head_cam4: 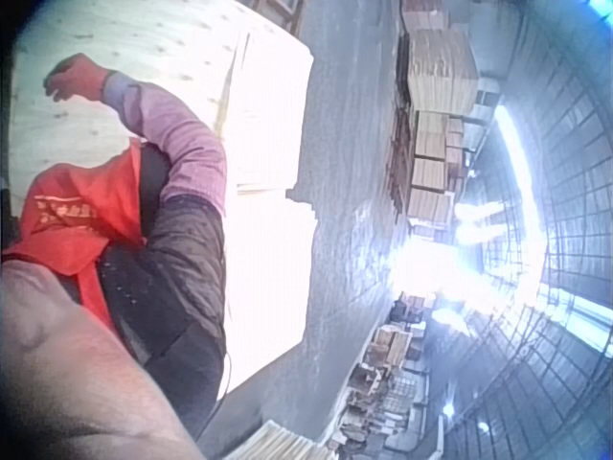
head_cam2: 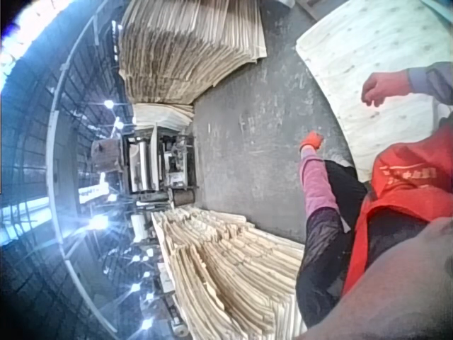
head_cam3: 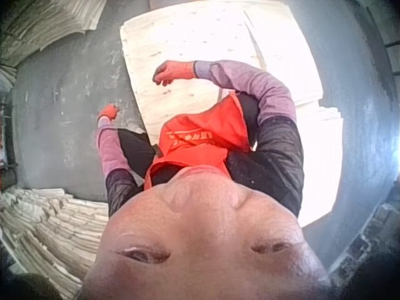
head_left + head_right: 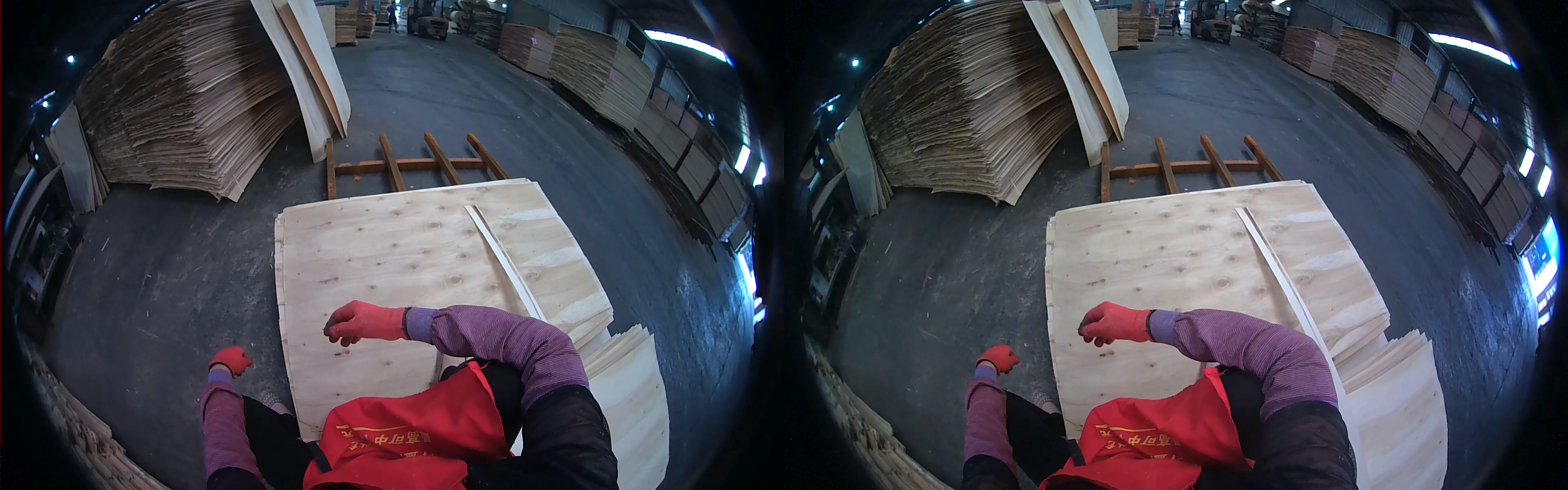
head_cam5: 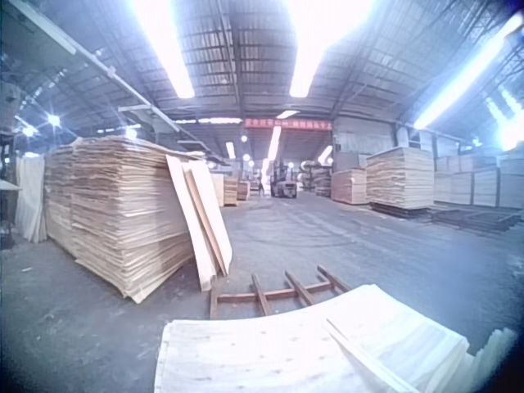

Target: Inspecting and handling thin wood veneer sheets in a factory setting.

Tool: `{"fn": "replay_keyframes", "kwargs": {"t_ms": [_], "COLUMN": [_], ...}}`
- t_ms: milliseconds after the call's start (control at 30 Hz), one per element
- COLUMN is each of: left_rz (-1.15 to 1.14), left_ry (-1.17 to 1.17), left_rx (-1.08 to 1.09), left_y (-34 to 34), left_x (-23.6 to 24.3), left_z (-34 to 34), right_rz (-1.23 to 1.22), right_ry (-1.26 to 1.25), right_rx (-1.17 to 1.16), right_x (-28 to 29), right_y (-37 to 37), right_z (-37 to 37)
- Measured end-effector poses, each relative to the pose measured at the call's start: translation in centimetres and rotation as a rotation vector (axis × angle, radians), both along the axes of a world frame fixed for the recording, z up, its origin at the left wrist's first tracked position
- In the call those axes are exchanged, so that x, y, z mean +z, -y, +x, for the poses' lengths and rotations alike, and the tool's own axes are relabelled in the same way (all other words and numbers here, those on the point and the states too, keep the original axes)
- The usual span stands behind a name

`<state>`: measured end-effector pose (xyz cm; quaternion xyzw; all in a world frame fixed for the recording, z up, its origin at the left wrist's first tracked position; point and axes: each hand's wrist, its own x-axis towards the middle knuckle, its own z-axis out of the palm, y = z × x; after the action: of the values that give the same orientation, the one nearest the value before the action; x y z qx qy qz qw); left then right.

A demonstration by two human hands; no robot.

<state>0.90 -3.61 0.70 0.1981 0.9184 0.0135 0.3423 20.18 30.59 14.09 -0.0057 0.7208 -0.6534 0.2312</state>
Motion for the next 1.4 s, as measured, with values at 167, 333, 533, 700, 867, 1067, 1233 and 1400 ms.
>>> {"fn": "replay_keyframes", "kwargs": {"t_ms": [167, 333, 533, 700, 867, 1067, 1233, 1400], "left_rz": [-0.009, -0.012, 0.009, -0.014, -0.084, -0.119, -0.082, -0.065], "left_ry": [-0.007, 0.006, -0.048, 0.003, -0.021, -0.108, -0.13, -0.06], "left_rx": [0.003, 0.003, -0.001, 0.03, -0.038, -0.235, -0.191, -0.046], "left_y": [0.0, 0.1, 0.2, 0.1, -0.3, 0.4, 0.3, -0.2], "left_x": [0.0, -0.4, -0.9, -0.5, -0.2, -1.7, -1.4, -0.4], "left_z": [-0.1, -0.3, -0.5, -0.2, -0.2, -1.1, -0.8, -0.2], "right_rz": [0.008, 0.018, 0.015, 0.003, 0.007, 0.008, 0.023, 0.017], "right_ry": [-0.006, 0.01, 0.012, -0.004, -0.008, -0.009, -0.013, -0.016], "right_rx": [0.005, 0.0, 0.0, 0.003, 0.001, -0.004, 0.0, 0.006], "right_x": [-0.1, -0.1, -0.1, 0.0, 0.0, 0.1, 0.1, 0.0], "right_y": [0.0, 0.0, 0.0, 0.0, 0.0, 0.0, 0.0, 0.0], "right_z": [-0.1, 0.0, 0.0, -0.1, 0.0, 0.0, 0.0, -0.1]}}
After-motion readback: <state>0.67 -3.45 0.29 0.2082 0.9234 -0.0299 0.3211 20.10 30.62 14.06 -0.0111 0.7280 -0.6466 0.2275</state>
